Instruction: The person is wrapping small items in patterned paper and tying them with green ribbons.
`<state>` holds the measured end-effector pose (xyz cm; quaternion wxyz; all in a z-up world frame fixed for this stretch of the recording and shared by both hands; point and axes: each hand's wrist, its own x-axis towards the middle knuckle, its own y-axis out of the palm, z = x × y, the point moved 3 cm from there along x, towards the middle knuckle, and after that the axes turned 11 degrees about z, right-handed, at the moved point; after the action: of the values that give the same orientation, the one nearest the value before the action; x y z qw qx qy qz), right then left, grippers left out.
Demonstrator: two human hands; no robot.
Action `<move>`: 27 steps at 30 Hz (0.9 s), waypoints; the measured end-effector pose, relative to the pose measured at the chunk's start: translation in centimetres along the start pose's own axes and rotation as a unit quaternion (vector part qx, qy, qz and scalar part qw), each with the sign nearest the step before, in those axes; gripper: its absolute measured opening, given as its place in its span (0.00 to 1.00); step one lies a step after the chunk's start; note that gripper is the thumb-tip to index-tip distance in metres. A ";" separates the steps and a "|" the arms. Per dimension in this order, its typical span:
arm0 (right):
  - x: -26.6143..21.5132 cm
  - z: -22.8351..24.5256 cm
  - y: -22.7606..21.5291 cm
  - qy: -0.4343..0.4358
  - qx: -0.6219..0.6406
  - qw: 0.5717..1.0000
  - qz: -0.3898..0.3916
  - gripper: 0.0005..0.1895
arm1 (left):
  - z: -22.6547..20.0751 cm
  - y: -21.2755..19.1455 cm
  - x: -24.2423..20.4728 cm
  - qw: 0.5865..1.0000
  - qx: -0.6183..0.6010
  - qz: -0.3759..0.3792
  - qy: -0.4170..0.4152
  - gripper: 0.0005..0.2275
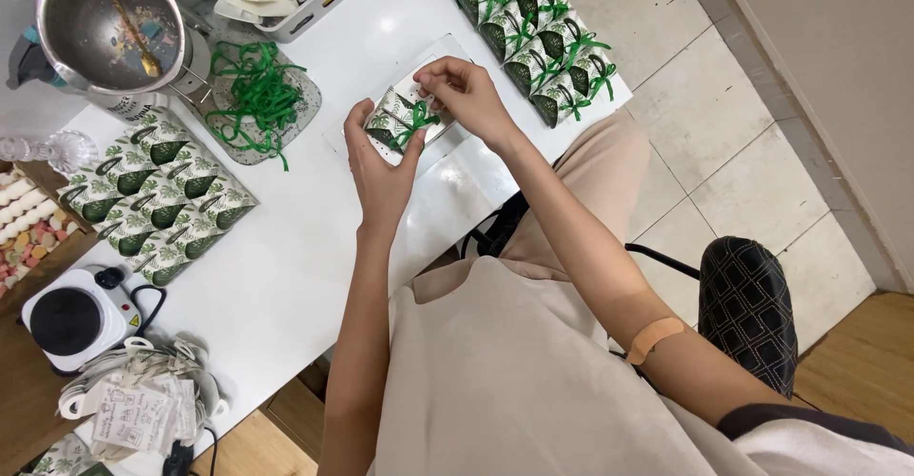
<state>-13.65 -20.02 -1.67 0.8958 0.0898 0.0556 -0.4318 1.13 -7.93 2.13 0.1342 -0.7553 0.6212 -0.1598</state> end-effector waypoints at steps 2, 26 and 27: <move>-0.6 -0.1 -0.3 0.005 0.015 1.000 -0.011 0.10 | 0.6 0.3 0.1 1.000 -0.007 -0.007 -0.011 0.32; -14.9 -8.9 -3.7 0.120 0.054 0.976 -0.172 0.11 | 1.1 -3.1 2.8 0.996 0.040 0.078 -0.017 0.34; -15.4 -9.1 -3.8 0.131 0.061 0.974 -0.175 0.11 | 1.2 -3.4 4.0 0.997 0.037 0.067 -0.004 0.34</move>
<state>-26.34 -8.68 -8.29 0.7841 0.1890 0.1605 -0.5690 5.39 -11.20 2.70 0.1749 -0.7070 0.6636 -0.1707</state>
